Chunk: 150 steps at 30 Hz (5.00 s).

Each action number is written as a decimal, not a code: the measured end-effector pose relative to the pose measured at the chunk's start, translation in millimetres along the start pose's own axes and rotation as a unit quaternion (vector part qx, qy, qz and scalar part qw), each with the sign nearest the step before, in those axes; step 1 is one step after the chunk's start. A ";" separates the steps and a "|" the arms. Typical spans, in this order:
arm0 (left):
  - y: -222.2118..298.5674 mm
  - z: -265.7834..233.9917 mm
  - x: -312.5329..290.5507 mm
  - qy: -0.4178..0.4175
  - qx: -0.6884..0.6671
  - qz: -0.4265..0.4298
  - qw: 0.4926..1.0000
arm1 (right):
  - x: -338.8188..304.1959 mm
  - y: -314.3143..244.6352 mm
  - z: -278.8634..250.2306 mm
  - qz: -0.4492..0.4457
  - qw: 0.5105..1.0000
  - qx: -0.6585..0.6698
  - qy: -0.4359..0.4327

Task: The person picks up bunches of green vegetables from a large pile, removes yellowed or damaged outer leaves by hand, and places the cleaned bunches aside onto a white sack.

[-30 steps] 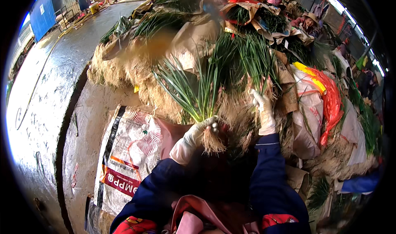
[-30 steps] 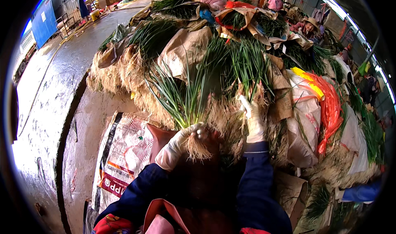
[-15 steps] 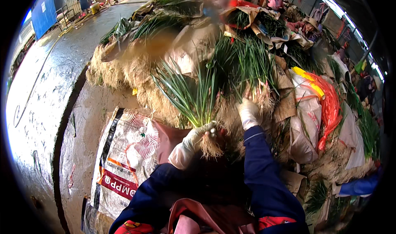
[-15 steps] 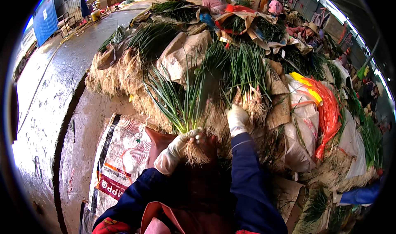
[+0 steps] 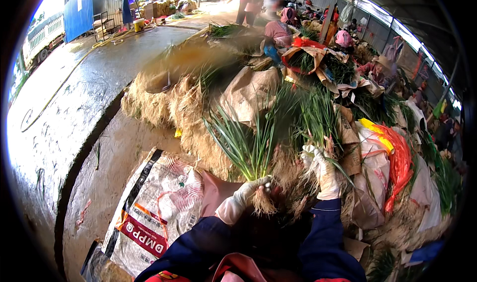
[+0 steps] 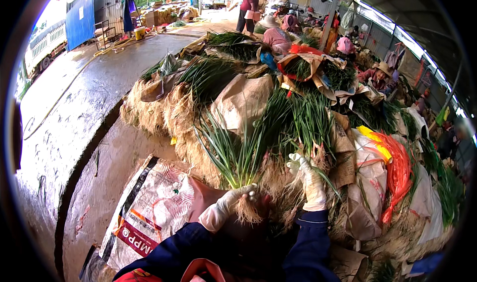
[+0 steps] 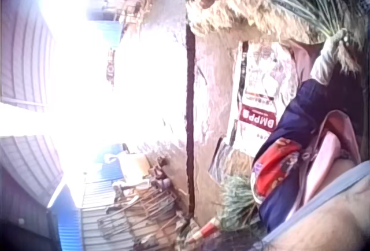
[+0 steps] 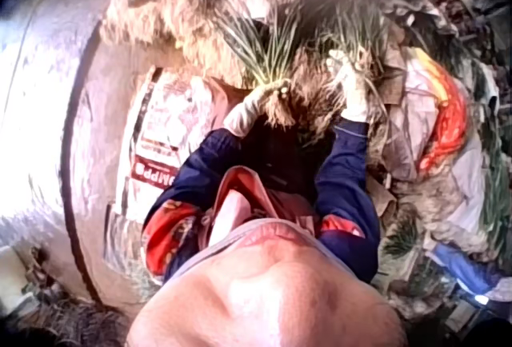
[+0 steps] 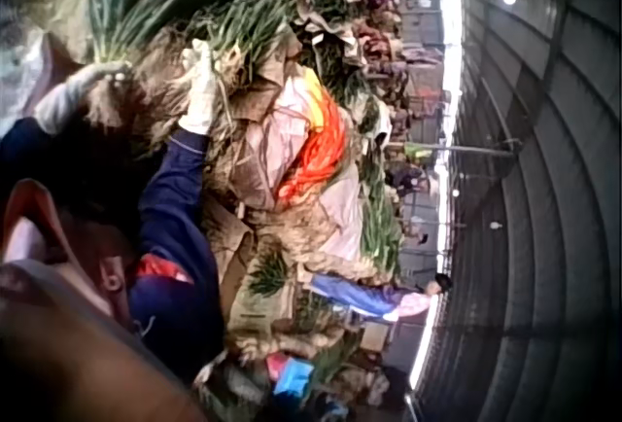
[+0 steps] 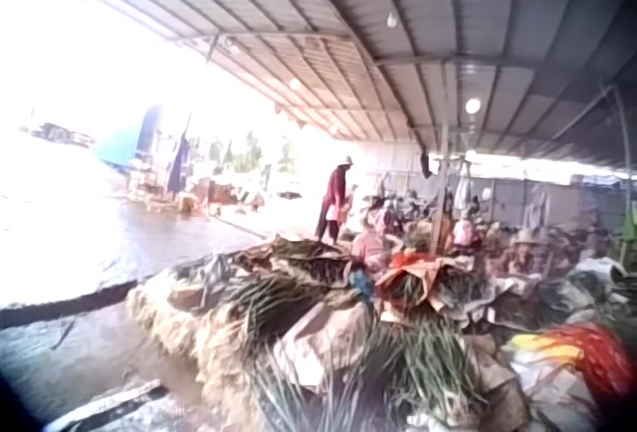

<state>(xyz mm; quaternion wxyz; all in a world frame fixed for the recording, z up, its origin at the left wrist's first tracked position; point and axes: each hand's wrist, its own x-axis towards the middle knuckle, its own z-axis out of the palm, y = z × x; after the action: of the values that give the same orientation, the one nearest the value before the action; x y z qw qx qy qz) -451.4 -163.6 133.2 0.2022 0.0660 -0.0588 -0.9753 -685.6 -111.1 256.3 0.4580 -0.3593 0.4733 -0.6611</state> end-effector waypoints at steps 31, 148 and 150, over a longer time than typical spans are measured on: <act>17.3 33.8 15.1 0.107 0.231 0.135 0.958 | 154.9 1.6 11.4 0.180 0.542 -0.813 0.112; 5.0 3.2 24.5 0.123 0.199 0.099 0.967 | 32.6 0.9 -6.9 -0.288 0.669 -0.673 0.131; 3.9 9.1 27.5 0.108 0.256 0.110 0.954 | -15.7 29.7 26.9 -0.267 0.694 -0.660 0.105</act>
<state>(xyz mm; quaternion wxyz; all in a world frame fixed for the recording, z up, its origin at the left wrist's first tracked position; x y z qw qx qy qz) -476.2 -177.4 139.8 0.2893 0.2141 -0.2912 -0.8864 -648.2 -108.1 235.2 -0.1460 -0.6086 0.7173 -0.3063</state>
